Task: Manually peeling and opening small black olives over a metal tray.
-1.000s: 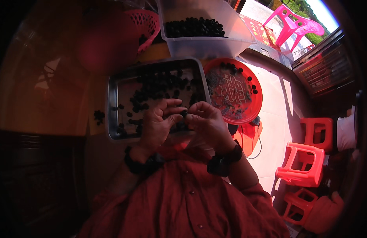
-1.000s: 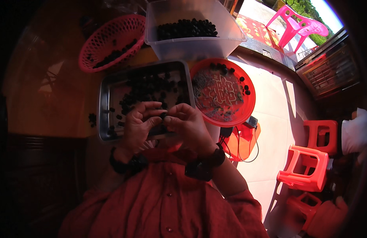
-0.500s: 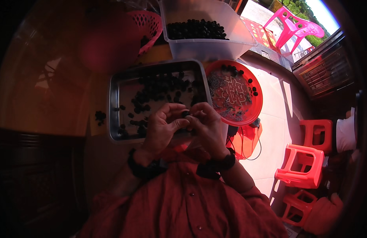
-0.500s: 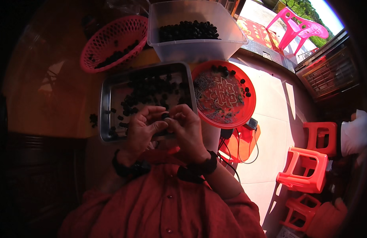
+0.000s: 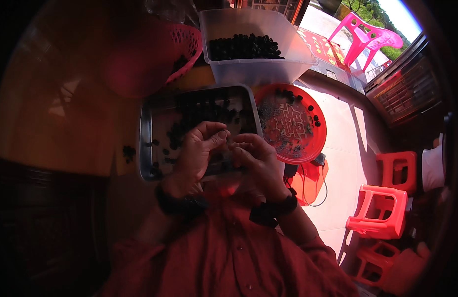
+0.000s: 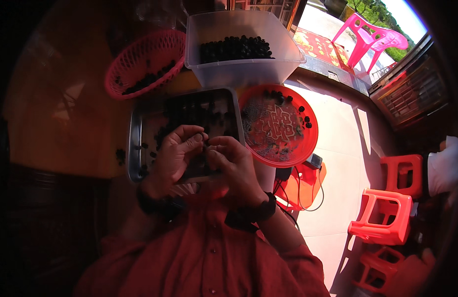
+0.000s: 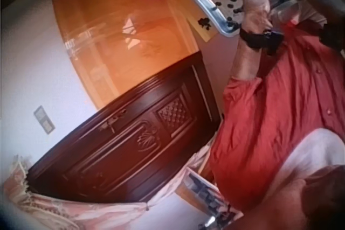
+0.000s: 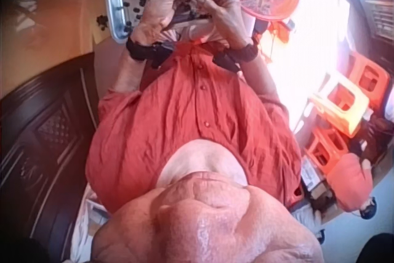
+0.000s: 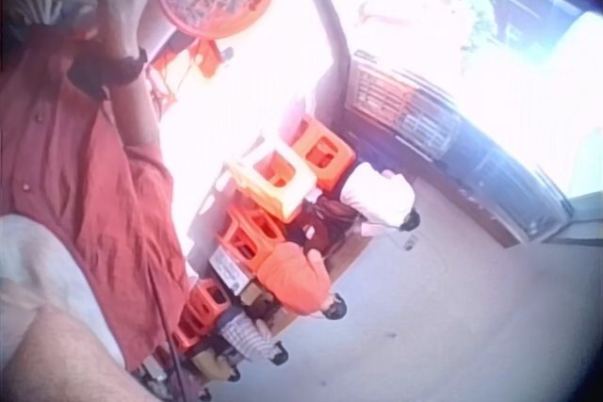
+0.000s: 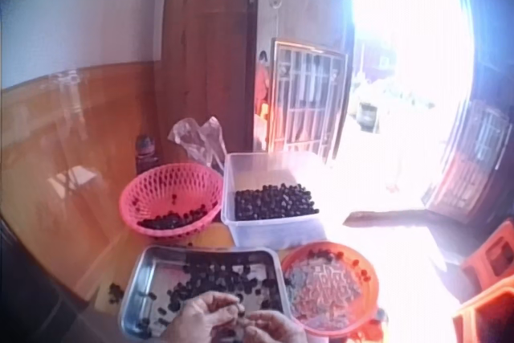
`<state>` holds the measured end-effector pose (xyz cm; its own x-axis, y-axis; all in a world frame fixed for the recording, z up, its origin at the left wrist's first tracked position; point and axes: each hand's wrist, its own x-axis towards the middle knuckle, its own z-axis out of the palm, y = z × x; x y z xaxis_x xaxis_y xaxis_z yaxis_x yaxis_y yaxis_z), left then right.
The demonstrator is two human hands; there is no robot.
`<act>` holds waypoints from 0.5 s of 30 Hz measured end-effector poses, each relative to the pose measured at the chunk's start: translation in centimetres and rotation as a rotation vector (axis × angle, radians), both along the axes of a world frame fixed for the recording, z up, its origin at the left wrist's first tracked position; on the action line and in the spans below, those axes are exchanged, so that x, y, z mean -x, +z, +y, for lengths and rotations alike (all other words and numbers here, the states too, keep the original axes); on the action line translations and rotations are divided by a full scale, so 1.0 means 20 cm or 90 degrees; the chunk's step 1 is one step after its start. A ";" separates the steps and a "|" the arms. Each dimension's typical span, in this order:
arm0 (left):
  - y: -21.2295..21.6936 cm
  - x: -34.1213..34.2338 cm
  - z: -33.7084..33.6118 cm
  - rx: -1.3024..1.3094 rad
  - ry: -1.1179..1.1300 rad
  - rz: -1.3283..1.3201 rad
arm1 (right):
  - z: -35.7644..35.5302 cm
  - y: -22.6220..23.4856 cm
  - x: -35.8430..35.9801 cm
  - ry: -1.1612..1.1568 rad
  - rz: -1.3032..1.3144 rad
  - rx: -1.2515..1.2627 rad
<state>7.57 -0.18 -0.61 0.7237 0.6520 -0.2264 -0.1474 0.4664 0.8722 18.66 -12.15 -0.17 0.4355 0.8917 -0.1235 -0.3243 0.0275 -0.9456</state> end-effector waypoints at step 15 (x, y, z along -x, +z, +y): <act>0.29 -0.07 0.29 -0.197 -0.050 0.169 | -0.06 -0.09 -0.09 -0.033 -0.280 0.049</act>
